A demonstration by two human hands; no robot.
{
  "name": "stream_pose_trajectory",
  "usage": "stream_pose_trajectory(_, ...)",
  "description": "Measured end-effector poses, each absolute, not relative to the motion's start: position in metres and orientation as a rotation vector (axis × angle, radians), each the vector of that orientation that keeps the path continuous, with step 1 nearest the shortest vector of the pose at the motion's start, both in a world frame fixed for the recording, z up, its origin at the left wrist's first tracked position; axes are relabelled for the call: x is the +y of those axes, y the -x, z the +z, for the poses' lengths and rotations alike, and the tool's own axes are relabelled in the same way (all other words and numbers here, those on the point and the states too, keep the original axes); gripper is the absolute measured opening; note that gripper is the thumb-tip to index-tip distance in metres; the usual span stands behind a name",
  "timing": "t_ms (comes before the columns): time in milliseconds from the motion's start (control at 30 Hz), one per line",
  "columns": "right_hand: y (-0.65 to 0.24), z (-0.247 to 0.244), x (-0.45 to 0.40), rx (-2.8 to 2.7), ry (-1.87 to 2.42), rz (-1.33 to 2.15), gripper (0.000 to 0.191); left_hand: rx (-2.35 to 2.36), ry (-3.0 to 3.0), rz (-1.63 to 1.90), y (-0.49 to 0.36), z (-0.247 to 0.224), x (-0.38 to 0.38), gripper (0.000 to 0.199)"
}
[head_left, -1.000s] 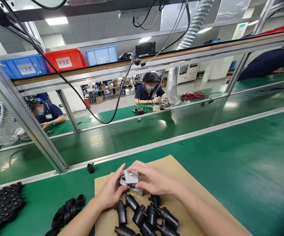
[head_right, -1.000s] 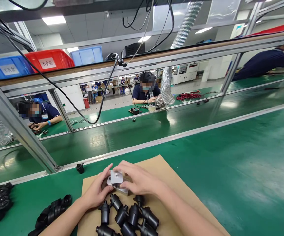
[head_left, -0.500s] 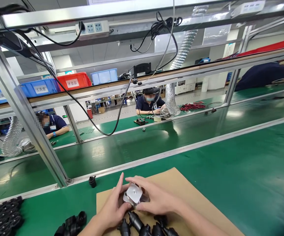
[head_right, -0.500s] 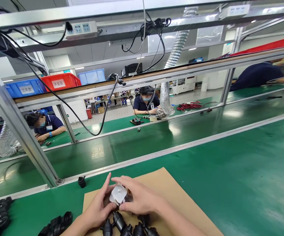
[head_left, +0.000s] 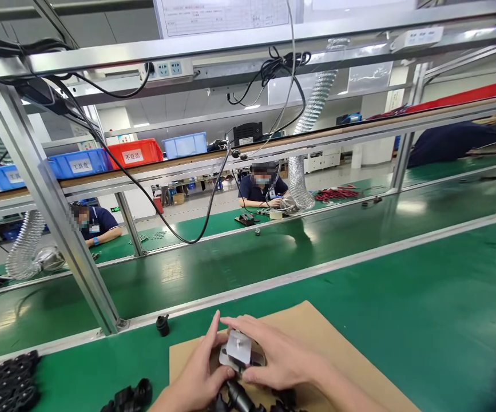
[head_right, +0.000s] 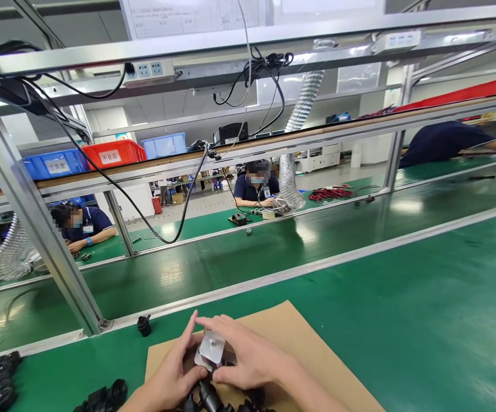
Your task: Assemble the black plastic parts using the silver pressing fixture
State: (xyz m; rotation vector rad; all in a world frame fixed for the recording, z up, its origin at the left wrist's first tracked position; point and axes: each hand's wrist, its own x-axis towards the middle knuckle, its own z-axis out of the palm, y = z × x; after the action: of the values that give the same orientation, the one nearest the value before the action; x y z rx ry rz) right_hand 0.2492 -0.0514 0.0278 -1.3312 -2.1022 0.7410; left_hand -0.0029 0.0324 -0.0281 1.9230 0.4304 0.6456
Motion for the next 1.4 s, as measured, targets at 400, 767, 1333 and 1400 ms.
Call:
stream_pose_trajectory(400,-0.248,0.029,-0.055,-2.077,1.382,0.665,0.117,0.478,-1.963,0.633,0.004,-0.027,0.031,0.109)
stream_pose_trajectory(767,-0.239,0.03,-0.053,-2.08,1.291,0.709,0.118,0.415,-1.79,0.593,0.002,-0.017,0.027,0.112)
stream_pose_trajectory(1333,-0.223,0.017,-0.049,-1.759,1.497,0.545,0.059,0.581,-1.7,0.787,-0.013,-0.018,0.02,0.116)
stream_pose_trajectory(1400,-0.225,0.019,-0.052,-1.845,1.461,0.61,0.073,0.561,-1.725,0.741,-0.008,-0.015,0.024,0.112)
